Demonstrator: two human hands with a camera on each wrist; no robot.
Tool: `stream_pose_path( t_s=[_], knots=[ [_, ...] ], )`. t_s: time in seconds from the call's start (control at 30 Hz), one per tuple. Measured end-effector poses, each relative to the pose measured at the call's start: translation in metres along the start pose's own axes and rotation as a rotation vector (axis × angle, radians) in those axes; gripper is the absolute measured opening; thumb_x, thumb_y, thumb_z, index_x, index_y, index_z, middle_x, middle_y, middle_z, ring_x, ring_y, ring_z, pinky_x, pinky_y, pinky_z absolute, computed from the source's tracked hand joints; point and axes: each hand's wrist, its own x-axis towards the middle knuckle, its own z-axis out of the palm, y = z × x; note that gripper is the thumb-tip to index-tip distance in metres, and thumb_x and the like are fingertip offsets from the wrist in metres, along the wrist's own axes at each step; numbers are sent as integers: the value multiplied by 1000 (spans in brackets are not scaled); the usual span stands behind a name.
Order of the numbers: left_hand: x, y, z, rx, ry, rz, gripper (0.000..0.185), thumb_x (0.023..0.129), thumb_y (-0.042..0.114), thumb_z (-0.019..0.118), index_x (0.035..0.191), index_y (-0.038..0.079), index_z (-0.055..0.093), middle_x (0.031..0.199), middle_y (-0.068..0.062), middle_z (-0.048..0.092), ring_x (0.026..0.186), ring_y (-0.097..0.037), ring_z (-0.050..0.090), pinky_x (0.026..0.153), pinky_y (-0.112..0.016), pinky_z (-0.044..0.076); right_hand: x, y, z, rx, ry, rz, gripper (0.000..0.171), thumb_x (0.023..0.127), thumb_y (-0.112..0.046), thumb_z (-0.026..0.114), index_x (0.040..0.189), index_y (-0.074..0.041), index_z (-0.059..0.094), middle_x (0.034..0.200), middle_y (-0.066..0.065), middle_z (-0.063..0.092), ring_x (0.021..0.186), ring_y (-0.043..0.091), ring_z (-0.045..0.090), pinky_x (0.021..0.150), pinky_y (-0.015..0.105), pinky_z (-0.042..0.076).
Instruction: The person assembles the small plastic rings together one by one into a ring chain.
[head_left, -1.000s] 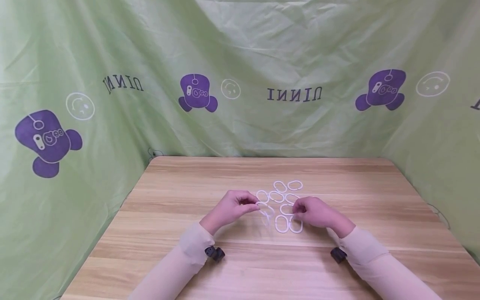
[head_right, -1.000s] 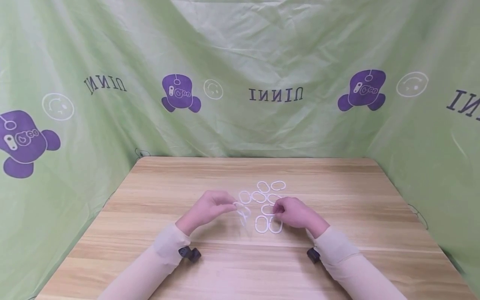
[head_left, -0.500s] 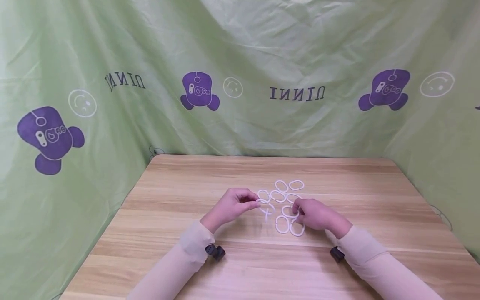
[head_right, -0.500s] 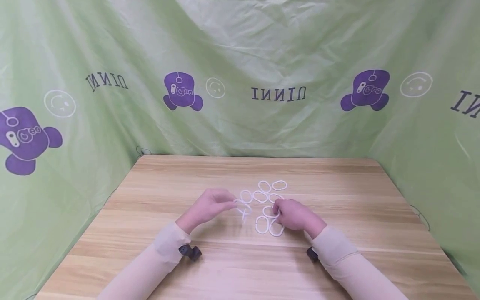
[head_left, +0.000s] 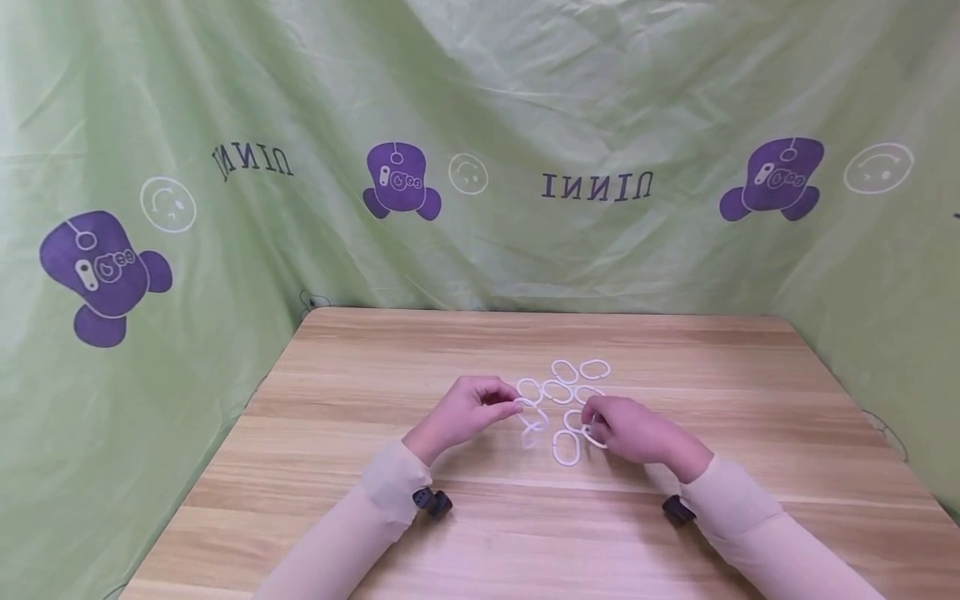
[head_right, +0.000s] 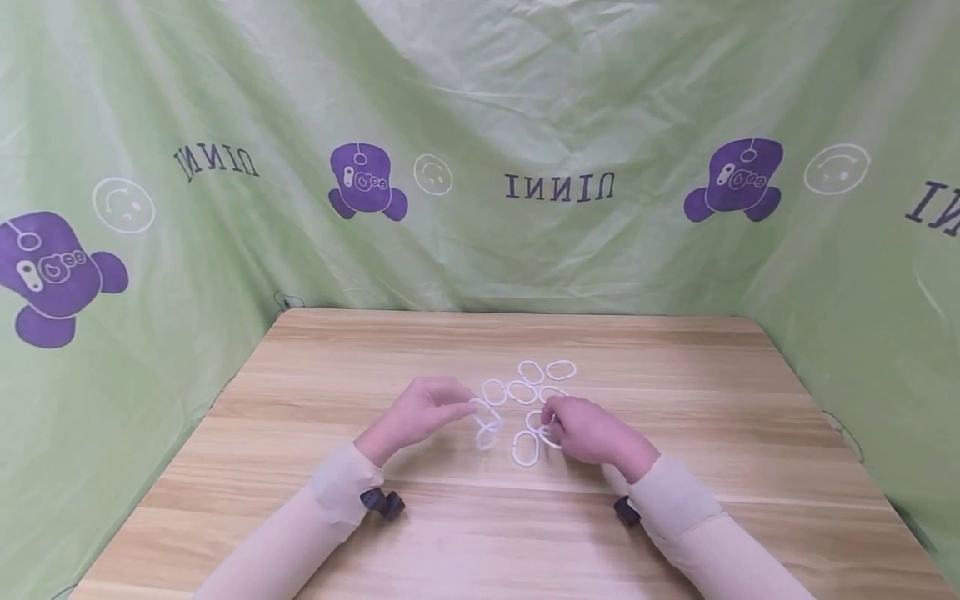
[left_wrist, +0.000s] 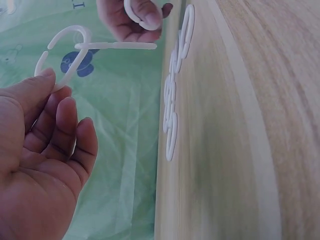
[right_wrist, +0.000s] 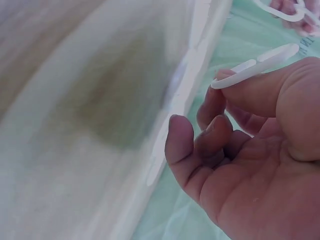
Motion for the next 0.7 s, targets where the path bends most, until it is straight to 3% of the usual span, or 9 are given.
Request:
stream_pose_path(
  t_s=[0.3,0.53,0.7],
  knots=[
    [0,2,2,38,-2,26,6,82,7,67,88,4,68,77,-4,64,70,-12,56,64,-31,48,-2,-19,-13,132,42,-135,4,89,-13,58,86,-15,58,80,-4,58,73,8,51,67,28,45],
    [2,-14,7,42,-10,35,9,82,11,68,90,6,69,79,0,64,71,-13,57,65,-30,49,-2,-35,-17,282,61,-133,6,91,-23,57,90,-17,60,79,2,60,69,9,52,62,26,45],
    [3,-22,8,44,-56,72,13,83,20,68,91,11,70,80,7,62,72,-9,56,65,-27,48,-1,-41,-19,337,113,-103,5,90,-21,57,88,-17,60,79,3,60,68,11,53,60,26,46]
  ],
)
